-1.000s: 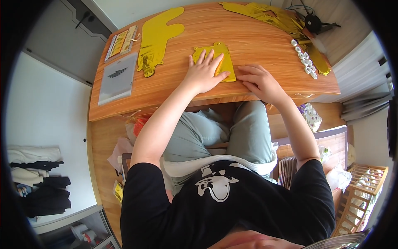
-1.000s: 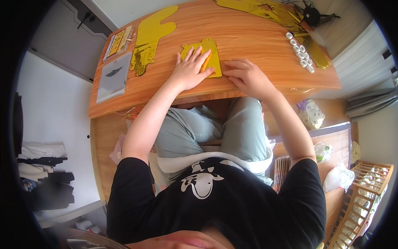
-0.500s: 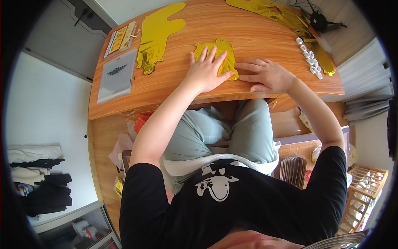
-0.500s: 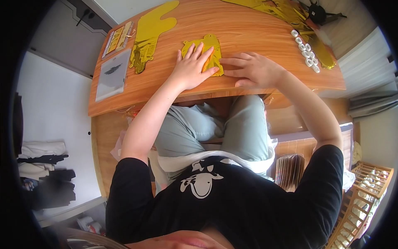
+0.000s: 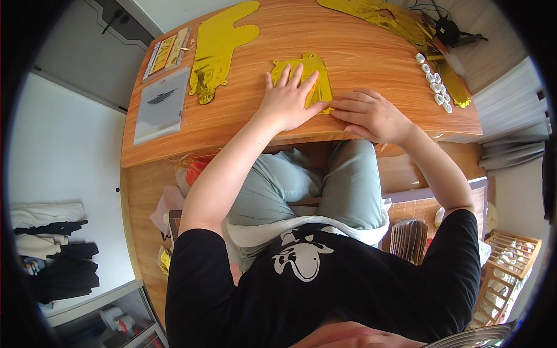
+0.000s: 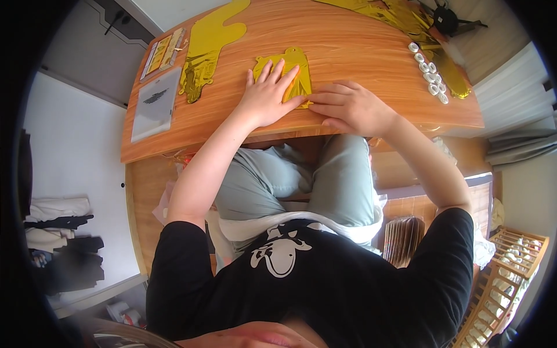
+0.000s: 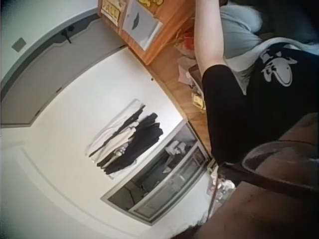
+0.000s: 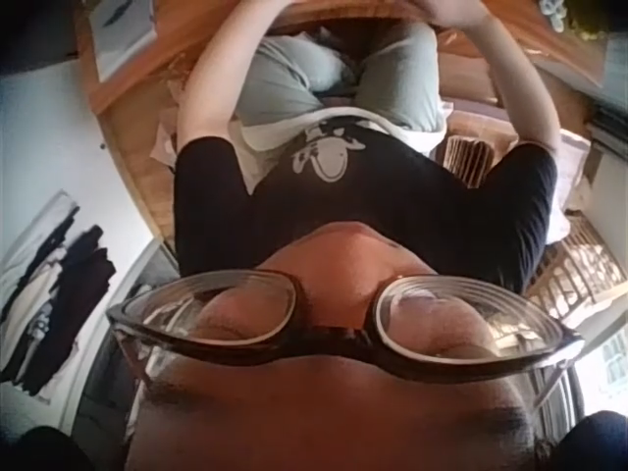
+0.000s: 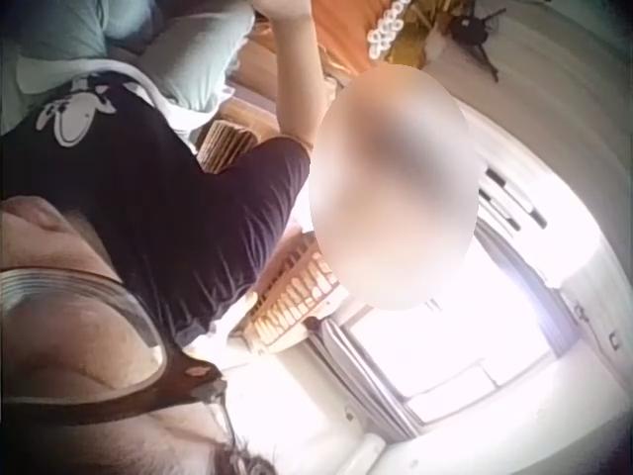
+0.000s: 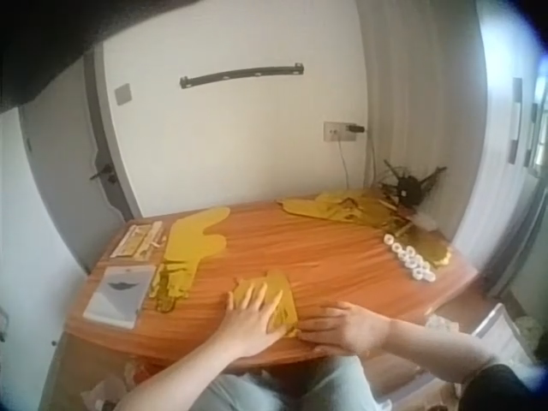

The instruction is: The person lays out and smooths foil balloons on a table and folds one of the foil balloons into a compact square by hand.

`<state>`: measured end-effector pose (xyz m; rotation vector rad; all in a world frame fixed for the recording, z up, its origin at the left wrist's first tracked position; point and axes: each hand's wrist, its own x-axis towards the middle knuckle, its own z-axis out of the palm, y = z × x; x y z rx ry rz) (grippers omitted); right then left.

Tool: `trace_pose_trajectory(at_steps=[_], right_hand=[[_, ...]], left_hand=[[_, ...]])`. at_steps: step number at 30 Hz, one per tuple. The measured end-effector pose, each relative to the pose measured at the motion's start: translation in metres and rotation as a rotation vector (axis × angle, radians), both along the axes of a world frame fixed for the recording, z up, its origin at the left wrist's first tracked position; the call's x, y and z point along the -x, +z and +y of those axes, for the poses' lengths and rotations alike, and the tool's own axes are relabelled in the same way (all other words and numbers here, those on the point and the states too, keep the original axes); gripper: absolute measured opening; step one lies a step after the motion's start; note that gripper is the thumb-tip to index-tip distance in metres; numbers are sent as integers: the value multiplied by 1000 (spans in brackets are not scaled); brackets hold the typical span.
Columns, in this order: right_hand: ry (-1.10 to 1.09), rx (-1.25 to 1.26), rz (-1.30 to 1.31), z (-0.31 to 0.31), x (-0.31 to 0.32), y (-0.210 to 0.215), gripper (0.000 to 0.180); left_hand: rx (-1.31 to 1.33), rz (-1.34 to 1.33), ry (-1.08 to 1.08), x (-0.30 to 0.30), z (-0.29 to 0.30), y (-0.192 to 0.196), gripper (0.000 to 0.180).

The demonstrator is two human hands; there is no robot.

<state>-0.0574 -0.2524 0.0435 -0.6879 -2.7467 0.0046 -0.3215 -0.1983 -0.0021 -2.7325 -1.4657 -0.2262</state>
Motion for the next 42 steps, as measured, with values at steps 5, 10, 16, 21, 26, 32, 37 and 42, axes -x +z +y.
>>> trace_pose_trajectory(at_steps=[5, 10, 16, 21, 26, 32, 37, 42], right_hand=[[-92, 55, 45, -14, 0, -12, 41], [-184, 100, 106, -17, 6, -11, 39], [-329, 120, 80, 36, 10, 6, 37], [-313, 11, 103, 64, 13, -10, 38], [-355, 40, 44, 66, 20, -12, 48], [-466, 127, -30, 61, 32, 1, 78], [-506, 184, -115, 59, 29, 5, 93], [-482, 209, -148, 57, 32, 10, 106]], left_hand=[[-2, -15, -1, -1, -1, 0, 82], [3, -46, -6, 2, -1, -1, 85], [-3, -44, -10, 2, 0, 0, 87], [3, -60, -21, -1, -1, 1, 87], [-15, -70, -22, 0, -2, 1, 87], [-66, -89, -48, 3, 1, -5, 91], [8, -97, -69, 2, -1, 3, 99], [206, -272, -120, 17, 16, 8, 97]])
